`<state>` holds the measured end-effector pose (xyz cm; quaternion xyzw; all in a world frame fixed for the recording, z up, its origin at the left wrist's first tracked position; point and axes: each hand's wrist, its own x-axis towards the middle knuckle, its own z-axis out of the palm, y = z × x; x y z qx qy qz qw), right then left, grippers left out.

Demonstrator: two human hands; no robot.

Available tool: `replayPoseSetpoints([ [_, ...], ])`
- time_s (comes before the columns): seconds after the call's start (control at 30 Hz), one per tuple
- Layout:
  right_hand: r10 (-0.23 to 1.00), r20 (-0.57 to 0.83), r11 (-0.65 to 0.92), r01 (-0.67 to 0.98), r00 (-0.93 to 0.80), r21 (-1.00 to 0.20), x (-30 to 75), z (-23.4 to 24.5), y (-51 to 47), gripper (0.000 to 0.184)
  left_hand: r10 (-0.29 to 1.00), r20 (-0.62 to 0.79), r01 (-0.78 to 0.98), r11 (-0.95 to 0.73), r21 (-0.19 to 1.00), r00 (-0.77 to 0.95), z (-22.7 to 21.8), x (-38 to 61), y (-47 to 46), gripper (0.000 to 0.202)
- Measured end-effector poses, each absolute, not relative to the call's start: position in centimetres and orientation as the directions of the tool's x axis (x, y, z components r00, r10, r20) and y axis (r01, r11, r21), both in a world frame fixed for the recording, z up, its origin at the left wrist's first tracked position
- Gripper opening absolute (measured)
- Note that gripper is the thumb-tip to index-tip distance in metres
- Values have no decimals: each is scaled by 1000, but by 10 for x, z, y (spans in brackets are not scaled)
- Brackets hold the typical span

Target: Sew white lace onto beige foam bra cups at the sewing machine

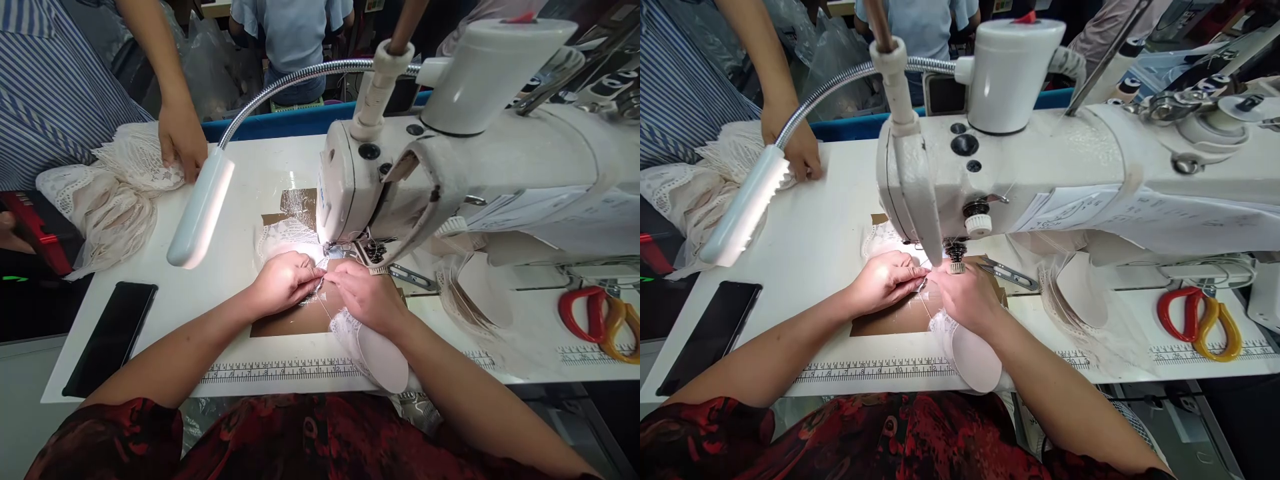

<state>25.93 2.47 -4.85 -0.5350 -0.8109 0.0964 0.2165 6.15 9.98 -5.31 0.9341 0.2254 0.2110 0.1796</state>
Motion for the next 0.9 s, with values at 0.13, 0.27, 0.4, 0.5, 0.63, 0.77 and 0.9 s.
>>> replayPoseSetpoints([
  [0.13,945,218,305,895,-243,-325,255,-47,25,37,434,317,334,-885,325,843,-53,63,99,28],
  [0.27,952,171,292,924,-255,-248,251,-43,25,39,416,322,324,-896,304,850,-47,62,97,28],
  [0.4,948,170,303,928,-270,-215,252,-42,25,39,409,316,328,-902,280,856,-44,60,96,26],
  [0.5,949,170,298,933,-267,-199,252,-44,25,39,392,282,334,-913,232,876,-45,59,96,26],
  [0.63,960,162,259,947,-229,-191,252,-45,26,43,383,276,343,-921,183,882,-47,59,96,28],
  [0.77,964,152,246,951,-220,-189,251,-45,28,43,392,256,360,-918,164,883,-46,61,97,30],
  [0.9,964,157,243,952,-215,-188,252,-44,27,44,405,241,373,-912,168,882,-44,61,96,32],
])
